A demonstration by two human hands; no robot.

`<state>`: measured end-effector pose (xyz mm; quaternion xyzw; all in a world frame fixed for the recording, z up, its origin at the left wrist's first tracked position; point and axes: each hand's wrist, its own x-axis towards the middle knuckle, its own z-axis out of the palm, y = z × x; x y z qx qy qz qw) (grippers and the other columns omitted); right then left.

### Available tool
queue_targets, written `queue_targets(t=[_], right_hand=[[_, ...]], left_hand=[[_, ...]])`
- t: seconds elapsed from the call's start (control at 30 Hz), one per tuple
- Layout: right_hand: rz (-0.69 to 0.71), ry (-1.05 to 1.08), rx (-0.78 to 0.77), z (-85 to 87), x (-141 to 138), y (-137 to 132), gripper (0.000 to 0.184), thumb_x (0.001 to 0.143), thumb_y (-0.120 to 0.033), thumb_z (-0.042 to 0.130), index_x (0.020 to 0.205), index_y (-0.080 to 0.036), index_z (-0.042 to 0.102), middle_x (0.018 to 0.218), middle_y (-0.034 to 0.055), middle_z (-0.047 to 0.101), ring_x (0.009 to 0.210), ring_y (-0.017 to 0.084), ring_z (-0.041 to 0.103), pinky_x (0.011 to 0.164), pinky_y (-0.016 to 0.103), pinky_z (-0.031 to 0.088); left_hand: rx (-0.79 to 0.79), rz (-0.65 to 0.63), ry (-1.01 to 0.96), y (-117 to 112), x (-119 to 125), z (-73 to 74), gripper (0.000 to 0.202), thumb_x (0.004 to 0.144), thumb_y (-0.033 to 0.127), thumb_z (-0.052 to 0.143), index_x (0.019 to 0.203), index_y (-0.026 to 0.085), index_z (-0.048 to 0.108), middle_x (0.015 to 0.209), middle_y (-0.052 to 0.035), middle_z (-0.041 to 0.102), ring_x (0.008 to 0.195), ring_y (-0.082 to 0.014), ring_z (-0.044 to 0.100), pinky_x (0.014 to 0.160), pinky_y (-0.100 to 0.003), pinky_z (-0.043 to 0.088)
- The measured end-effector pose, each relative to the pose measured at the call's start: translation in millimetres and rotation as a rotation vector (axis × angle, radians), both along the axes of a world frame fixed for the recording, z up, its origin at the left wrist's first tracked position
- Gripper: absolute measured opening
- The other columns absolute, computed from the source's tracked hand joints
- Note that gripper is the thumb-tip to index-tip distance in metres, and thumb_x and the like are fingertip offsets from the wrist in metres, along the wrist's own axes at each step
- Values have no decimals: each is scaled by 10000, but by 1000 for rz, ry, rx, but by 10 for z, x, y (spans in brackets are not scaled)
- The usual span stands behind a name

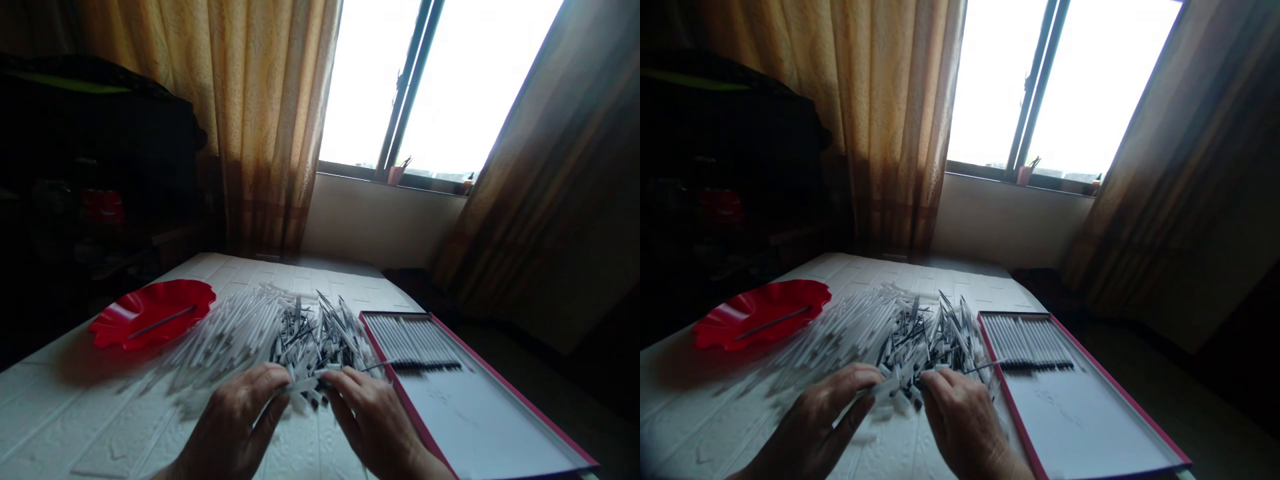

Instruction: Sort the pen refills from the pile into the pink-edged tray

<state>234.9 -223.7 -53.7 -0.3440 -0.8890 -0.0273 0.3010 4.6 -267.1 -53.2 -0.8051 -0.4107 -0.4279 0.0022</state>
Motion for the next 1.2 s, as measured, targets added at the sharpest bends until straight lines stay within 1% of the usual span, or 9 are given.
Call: queue_targets(t=[0.1, 0.23, 0.5, 0.63, 0.73, 0.83, 1.0, 1.1, 1.2], right_hand=[[-208, -188, -165, -120, 48, 92, 189, 918, -183, 551, 837, -225, 716, 787, 25, 700, 676, 181, 691, 581, 237, 439], [-274, -299, -328, -157, 18, 139, 172, 871, -169, 615, 908, -278, 743, 915, 7, 723, 789, 189, 710, 646, 238, 430], [-272, -320, -256, -252, -70, 175, 171, 842, -77, 604, 853, -226, 688, 957, 37, 717, 796, 193, 702, 626, 233, 428], [-213, -84, -334, -257, -7, 168, 157, 857, -62, 547, 869, -185, 643, 830, 45, 714, 734, 191, 671, 633, 251, 433], [-49, 237, -561, -174, 30, 148, 87, 859, -149, 568, 827, -182, 642, 716, 11, 673, 642, 154, 610, 597, 237, 434], [86, 461, -760, -88, 40, 117, 81, 832, -213, 594, 838, -175, 665, 717, 5, 644, 641, 143, 573, 590, 234, 452], [134, 531, -851, -26, 50, 78, 131, 814, -252, 604, 873, -166, 683, 738, 12, 629, 665, 146, 562, 615, 253, 466], [140, 541, -849, -11, 59, 71, 124, 817, -257, 604, 864, -168, 676, 732, 8, 620, 662, 143, 557, 610, 252, 462], [145, 527, -822, 4, 57, 64, 114, 817, -244, 604, 859, -170, 680, 729, 10, 632, 659, 143, 561, 601, 249, 460]], left_hand=[[-21, -18, -18, 16, 32, -62, 137, 1013, 204, 421, 1103, 272, 499, 790, 35, 700, 644, -155, 719, 604, -212, 530], [-11, -49, -39, 16, 95, -122, 151, 1016, 192, 390, 1094, 277, 487, 794, 37, 699, 639, -150, 729, 594, -199, 525], [-92, -73, 28, 16, 132, -296, 147, 983, 155, 410, 1027, 280, 473, 763, 38, 677, 640, -170, 726, 561, -211, 498], [-76, -61, 68, 21, 135, -326, 99, 1014, 203, 391, 1007, 276, 458, 763, 27, 689, 632, -177, 733, 534, -212, 496], [-42, -31, 98, 24, 144, -313, 155, 1062, 273, 304, 1021, 272, 454, 750, 27, 696, 616, -179, 735, 550, -221, 515], [46, 11, 131, 24, 155, -298, 248, 1087, 327, 210, 1056, 261, 447, 776, 10, 731, 622, -185, 751, 560, -229, 534], [55, 7, 154, 30, 150, -295, 259, 1087, 338, 213, 1035, 264, 456, 784, 10, 749, 626, -183, 763, 540, -222, 544], [-22, -24, 131, 42, 139, -301, 198, 1072, 306, 280, 1032, 269, 471, 757, 33, 728, 617, -170, 754, 560, -212, 552], [-8, -26, 123, 52, 139, -305, 198, 1069, 300, 285, 1026, 266, 475, 767, 26, 732, 626, -175, 755, 569, -217, 557]])
